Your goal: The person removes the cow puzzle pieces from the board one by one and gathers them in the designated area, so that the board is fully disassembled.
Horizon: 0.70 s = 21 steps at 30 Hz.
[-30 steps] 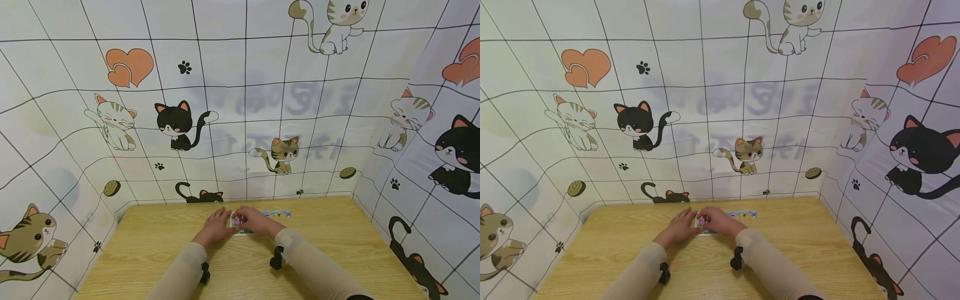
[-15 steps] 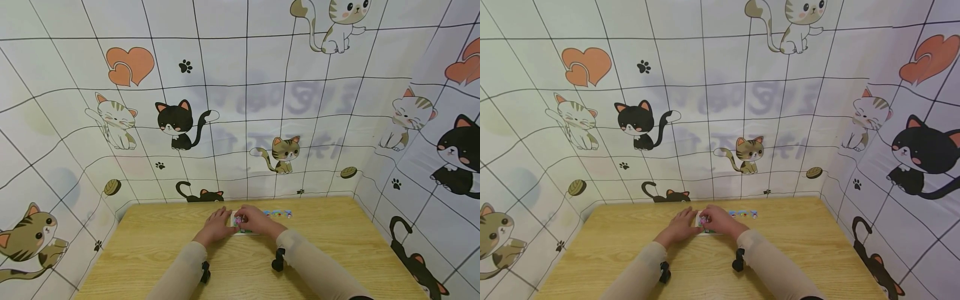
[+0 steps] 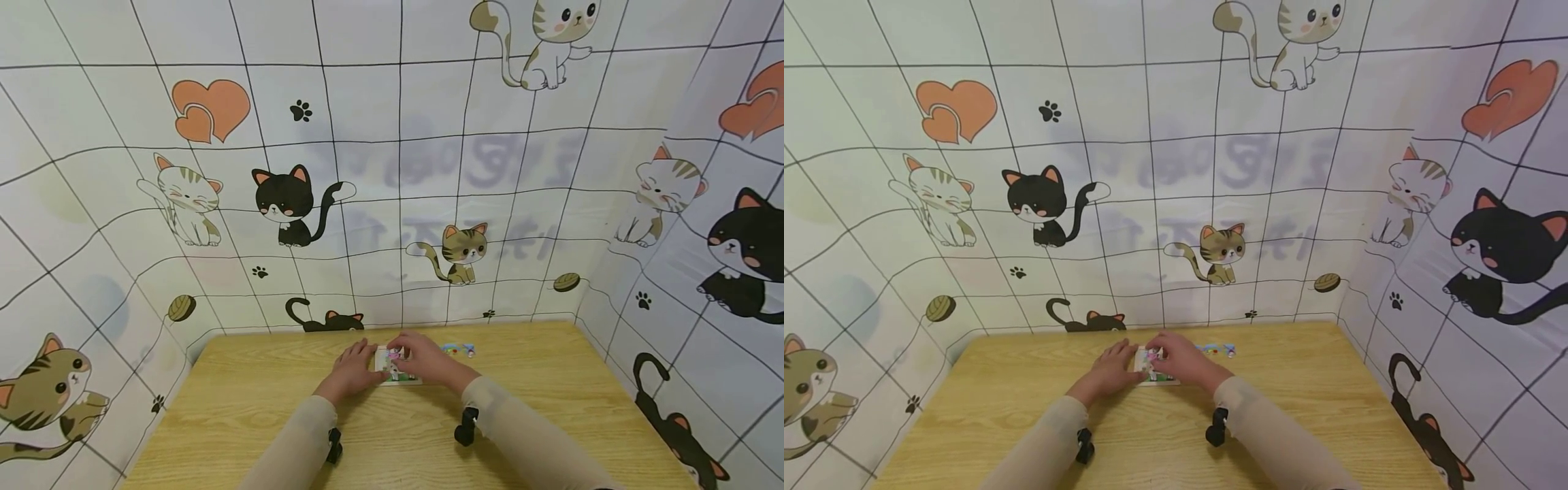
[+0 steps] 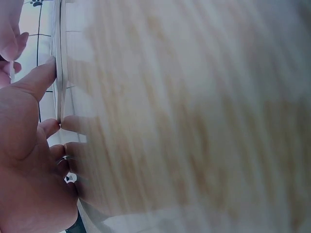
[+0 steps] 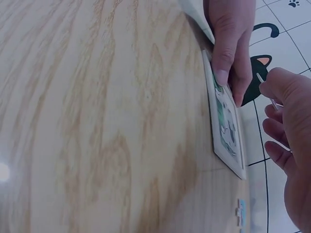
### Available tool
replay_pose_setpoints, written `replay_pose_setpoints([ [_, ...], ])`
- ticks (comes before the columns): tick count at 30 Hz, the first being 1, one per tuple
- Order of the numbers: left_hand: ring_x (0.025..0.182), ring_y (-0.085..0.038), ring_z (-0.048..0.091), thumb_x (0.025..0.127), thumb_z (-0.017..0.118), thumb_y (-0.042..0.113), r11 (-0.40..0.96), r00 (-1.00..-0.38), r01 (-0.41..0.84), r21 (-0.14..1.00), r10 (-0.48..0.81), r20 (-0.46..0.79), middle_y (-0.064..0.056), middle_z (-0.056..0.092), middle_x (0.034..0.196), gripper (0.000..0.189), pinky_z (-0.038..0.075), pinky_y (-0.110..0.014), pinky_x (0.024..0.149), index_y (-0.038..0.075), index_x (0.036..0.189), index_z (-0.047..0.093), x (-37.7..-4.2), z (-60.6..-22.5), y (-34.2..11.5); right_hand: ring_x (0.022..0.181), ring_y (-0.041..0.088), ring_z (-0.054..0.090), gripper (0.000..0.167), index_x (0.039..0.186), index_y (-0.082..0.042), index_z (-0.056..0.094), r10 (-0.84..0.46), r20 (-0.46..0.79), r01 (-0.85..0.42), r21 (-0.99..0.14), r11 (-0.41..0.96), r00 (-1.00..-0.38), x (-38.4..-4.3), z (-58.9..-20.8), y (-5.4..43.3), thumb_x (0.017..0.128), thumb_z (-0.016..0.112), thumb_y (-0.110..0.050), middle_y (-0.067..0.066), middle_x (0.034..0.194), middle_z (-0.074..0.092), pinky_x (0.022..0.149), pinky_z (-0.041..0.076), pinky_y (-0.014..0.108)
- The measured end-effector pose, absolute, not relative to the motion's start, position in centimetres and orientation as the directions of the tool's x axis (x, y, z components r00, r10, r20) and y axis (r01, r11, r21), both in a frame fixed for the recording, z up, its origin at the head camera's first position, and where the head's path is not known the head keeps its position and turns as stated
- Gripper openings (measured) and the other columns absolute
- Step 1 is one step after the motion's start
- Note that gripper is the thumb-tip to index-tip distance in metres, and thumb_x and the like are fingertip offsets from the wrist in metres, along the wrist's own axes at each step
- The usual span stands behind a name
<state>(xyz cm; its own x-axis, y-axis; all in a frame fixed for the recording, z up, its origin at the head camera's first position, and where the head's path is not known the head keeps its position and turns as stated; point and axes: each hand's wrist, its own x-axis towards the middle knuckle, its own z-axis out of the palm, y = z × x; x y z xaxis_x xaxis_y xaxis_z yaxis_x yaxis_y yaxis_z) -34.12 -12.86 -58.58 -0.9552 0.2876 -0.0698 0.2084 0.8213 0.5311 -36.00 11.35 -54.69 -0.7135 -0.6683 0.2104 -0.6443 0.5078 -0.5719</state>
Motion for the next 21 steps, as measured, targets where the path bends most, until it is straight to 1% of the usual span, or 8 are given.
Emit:
replay_pose_setpoints([
  [4,0.163,-0.052,0.024,0.099,0.073,0.068,0.814,-0.956,0.207,0.543,0.287,-0.066,-0.02,0.027,0.18,0.093,0.019,-0.076,0.127,0.013,0.169,0.046,-34.6,-59.4,-13.1,0.097,0.02,0.066,0.034,0.137,-0.002,0.073,-0.677,0.227,-0.664,-0.556,0.5,-0.7,-35.9,-54.4,11.9,0.104,0.075,-0.009,0.003,0.113,0.067,0.08,0.057,0.032],
  [7,0.164,-0.051,0.023,0.098,0.074,0.067,0.812,-0.957,0.202,0.547,0.282,-0.065,-0.019,0.027,0.18,0.093,0.019,-0.076,0.127,0.014,0.169,0.046,-34.8,-59.7,-13.1,0.095,0.016,0.064,0.034,0.137,-0.002,0.073,-0.677,0.23,-0.666,-0.555,0.499,-0.699,-35.9,-54.2,12.2,0.104,0.076,-0.01,0.003,0.112,0.067,0.08,0.057,0.032],
  [10,0.163,-0.052,0.023,0.099,0.074,0.066,0.81,-0.957,0.206,0.549,0.283,-0.057,-0.021,0.028,0.179,0.092,0.019,-0.077,0.126,0.013,0.168,0.047,-34.6,-59.5,-13.0,0.093,0.012,0.062,0.033,0.136,-0.003,0.073,-0.675,0.232,-0.665,-0.557,0.498,-0.7,-35.7,-54.0,12.6,0.105,0.076,-0.011,0.002,0.113,0.067,0.079,0.057,0.032],
  [13,0.161,-0.054,0.024,0.098,0.075,0.066,0.816,-0.955,0.217,0.536,0.29,-0.056,-0.023,0.029,0.178,0.093,0.02,-0.078,0.125,0.012,0.168,0.047,-34.4,-59.2,-12.9,0.094,0.011,0.061,0.032,0.136,-0.005,0.074,-0.67,0.227,-0.657,-0.561,0.503,-0.707,-35.5,-53.8,13.0,0.104,0.075,-0.011,0.0,0.113,0.066,0.079,0.057,0.032],
  [17,0.16,-0.054,0.026,0.099,0.075,0.065,0.822,-0.954,0.221,0.525,0.293,-0.057,-0.023,0.03,0.178,0.092,0.022,-0.078,0.124,0.011,0.168,0.047,-34.0,-58.8,-12.9,0.096,0.014,0.062,0.031,0.136,-0.008,0.075,-0.653,0.212,-0.632,-0.58,0.514,-0.727,-35.3,-53.5,13.8,0.105,0.075,-0.012,-0.004,0.114,0.064,0.078,0.056,0.032],
  [19,0.161,-0.054,0.026,0.1,0.073,0.065,0.821,-0.954,0.222,0.527,0.294,-0.056,-0.023,0.03,0.178,0.092,0.022,-0.077,0.125,0.01,0.168,0.046,-34.1,-58.8,-12.9,0.096,0.017,0.062,0.031,0.136,-0.01,0.075,-0.645,0.205,-0.62,-0.588,0.52,-0.736,-35.3,-53.4,14.3,0.105,0.075,-0.013,-0.006,0.114,0.063,0.078,0.055,0.032],
  [21,0.161,-0.055,0.026,0.1,0.074,0.063,0.815,-0.955,0.216,0.539,0.291,-0.057,-0.025,0.03,0.177,0.091,0.021,-0.077,0.125,0.008,0.168,0.047,-33.7,-58.1,-12.9,0.097,0.02,0.063,0.031,0.136,-0.009,0.075,-0.64,0.202,-0.611,-0.595,0.521,-0.742,-35.2,-53.2,14.6,0.105,0.075,-0.013,-0.007,0.114,0.064,0.078,0.055,0.033],
])
